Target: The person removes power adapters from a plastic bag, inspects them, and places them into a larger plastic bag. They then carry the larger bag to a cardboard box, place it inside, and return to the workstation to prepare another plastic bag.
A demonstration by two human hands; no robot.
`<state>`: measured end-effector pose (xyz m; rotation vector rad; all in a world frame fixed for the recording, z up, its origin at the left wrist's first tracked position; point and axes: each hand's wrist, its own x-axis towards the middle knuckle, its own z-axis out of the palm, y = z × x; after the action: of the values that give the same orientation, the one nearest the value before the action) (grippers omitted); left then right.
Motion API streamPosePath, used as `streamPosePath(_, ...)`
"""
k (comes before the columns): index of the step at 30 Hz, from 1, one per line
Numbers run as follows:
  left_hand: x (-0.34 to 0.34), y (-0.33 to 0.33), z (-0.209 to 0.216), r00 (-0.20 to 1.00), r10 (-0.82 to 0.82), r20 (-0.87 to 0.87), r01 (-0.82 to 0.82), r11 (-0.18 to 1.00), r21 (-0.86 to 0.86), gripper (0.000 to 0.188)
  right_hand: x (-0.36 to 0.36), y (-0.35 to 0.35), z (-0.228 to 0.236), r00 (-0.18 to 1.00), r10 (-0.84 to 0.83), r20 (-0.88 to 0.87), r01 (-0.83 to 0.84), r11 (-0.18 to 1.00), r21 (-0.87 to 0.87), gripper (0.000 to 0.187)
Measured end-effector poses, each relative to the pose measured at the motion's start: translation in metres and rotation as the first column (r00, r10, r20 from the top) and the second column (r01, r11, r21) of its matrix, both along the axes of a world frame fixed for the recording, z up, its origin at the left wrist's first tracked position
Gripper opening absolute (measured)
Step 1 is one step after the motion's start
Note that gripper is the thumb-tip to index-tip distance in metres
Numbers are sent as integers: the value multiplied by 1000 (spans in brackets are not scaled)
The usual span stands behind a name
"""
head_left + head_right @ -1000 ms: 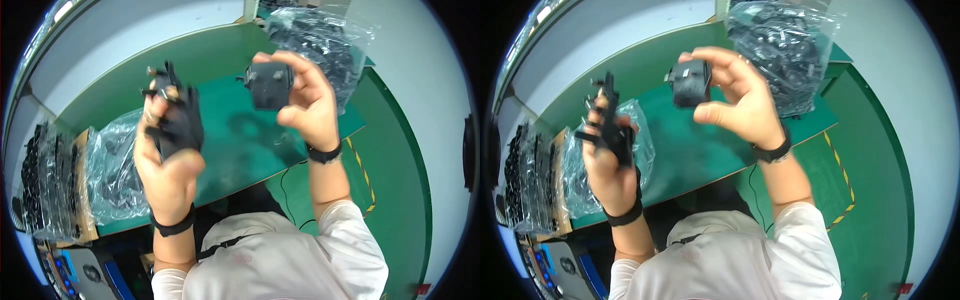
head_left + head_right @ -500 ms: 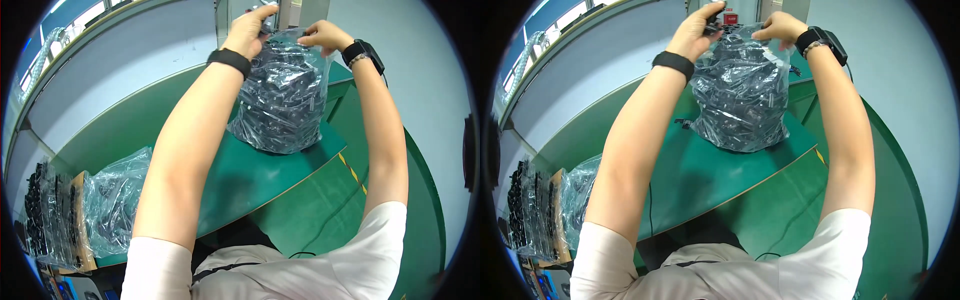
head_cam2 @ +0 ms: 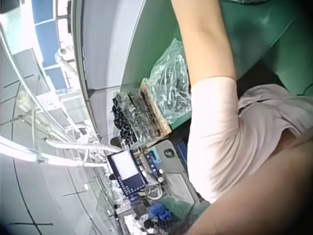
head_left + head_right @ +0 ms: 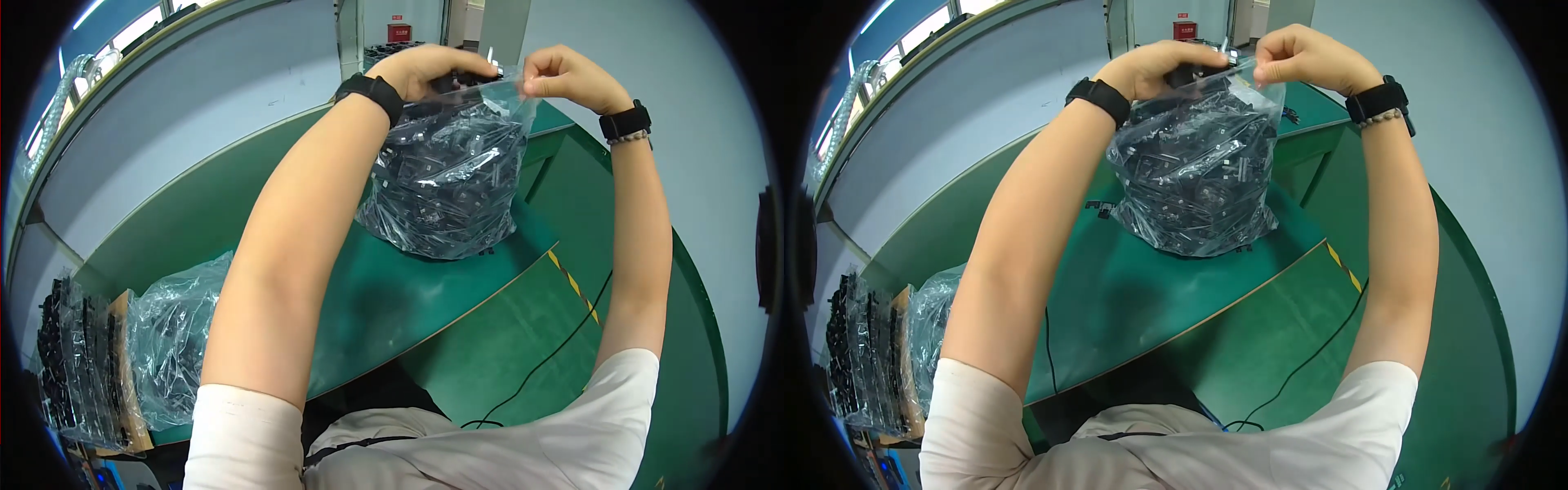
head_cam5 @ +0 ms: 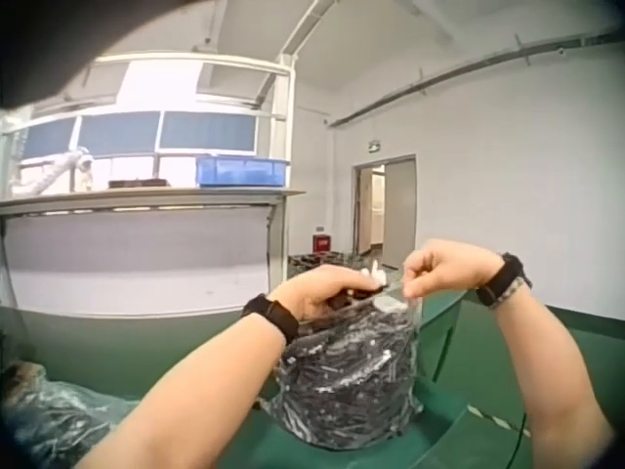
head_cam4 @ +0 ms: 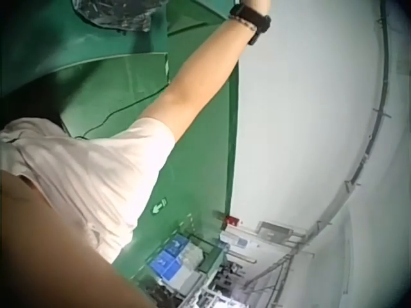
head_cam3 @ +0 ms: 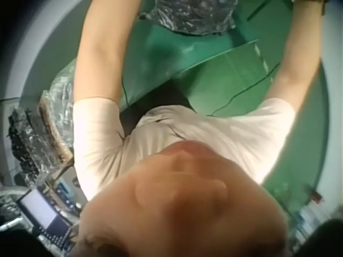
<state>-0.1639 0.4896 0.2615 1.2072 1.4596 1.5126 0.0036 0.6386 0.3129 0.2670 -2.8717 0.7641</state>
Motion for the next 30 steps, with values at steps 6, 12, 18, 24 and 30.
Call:
streamPosePath(6, -3, -1, -6, 922, 96, -376, -106, 994, -7, 35, -10, -11, 4, 983, 4, -186, -14, 999, -49, 20)
streamPosePath(12, 3, -5, -8, 847, -69, -526, 120, 991, 64, 36, -27, -11, 7, 961, -25, -275, 33, 999, 25, 26)
streamPosePath(18, -23, -7, -24, 899, 61, -433, 2, 990, 144, 30, -37, -5, 1, 977, -14, -213, 12, 1000, -15, 26)
streamPosePath(24, -16, -35, -19, 420, 445, -791, -454, 858, 241, 56, -25, -7, 4, 968, -23, -249, 29, 999, 20, 24)
streamPosePath(30, 2, -41, -4, 98, 745, -659, -358, 644, 676, 62, -30, 2, 7, 950, -105, -293, 138, 986, 97, 25)
